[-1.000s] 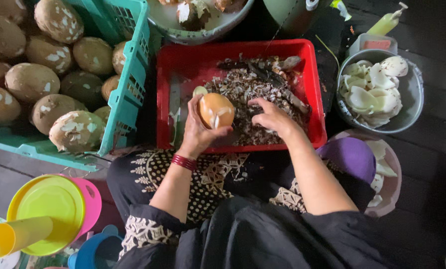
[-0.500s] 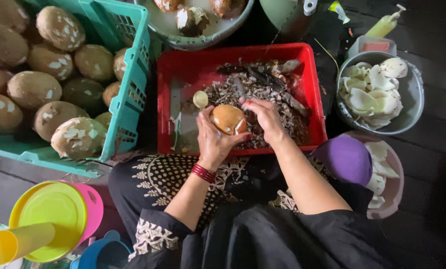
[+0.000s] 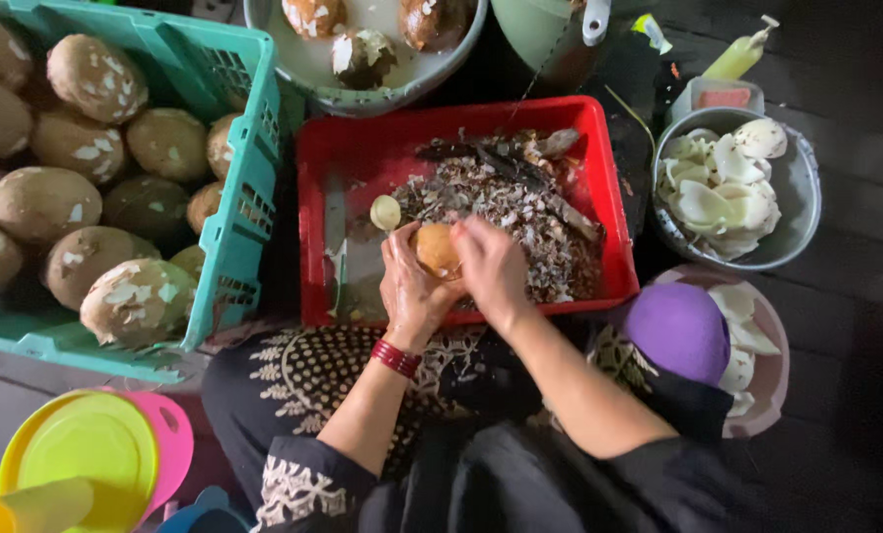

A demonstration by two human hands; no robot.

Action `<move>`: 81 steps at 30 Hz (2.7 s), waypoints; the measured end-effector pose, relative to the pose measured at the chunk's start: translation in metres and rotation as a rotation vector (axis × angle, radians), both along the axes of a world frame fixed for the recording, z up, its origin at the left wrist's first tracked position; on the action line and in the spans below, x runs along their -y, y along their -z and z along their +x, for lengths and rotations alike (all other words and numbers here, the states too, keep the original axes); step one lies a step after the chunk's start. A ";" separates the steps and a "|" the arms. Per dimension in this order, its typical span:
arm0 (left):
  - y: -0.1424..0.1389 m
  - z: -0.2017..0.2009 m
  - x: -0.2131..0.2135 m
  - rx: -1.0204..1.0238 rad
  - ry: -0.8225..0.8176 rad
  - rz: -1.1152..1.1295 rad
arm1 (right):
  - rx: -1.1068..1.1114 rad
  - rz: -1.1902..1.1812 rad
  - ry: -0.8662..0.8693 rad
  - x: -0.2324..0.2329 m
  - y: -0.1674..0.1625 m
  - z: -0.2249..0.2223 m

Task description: The person sits on the floor and uses a knife to scrape and peel the outer husk off coconuts one at a time over a red tray, letting husk pieces fall into the tray. Peeled coconuts are placed into a bowl of water, and the person occasionally reaches into a green crate to pick up the next unpeeled coconut.

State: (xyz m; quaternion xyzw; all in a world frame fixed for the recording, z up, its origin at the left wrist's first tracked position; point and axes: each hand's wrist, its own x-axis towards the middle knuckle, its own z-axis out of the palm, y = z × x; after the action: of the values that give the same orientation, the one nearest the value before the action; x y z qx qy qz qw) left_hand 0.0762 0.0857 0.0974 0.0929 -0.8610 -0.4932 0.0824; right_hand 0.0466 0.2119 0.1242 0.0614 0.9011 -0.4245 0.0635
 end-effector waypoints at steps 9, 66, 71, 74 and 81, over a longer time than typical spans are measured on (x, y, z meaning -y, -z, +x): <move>0.015 0.002 -0.004 -0.102 0.005 -0.060 | 0.113 -0.699 -0.106 -0.004 -0.010 -0.017; -0.012 0.014 -0.023 -0.218 0.010 -0.427 | 0.230 -0.790 0.080 -0.016 0.053 -0.022; -0.033 0.004 -0.004 -0.018 0.039 -0.284 | 0.151 -0.777 0.136 -0.017 0.073 -0.027; -0.030 -0.005 0.011 0.051 0.046 -0.181 | -0.509 -0.150 -0.087 0.002 0.067 0.012; -0.015 -0.002 0.009 -0.104 0.094 -0.170 | 0.208 -0.820 0.051 -0.006 0.034 -0.012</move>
State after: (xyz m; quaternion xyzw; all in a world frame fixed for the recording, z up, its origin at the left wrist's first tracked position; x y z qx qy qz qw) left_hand 0.0741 0.0763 0.1126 0.0195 -0.8978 -0.4256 0.1114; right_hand 0.0344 0.2179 0.0900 0.0958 0.6446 -0.7407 0.1630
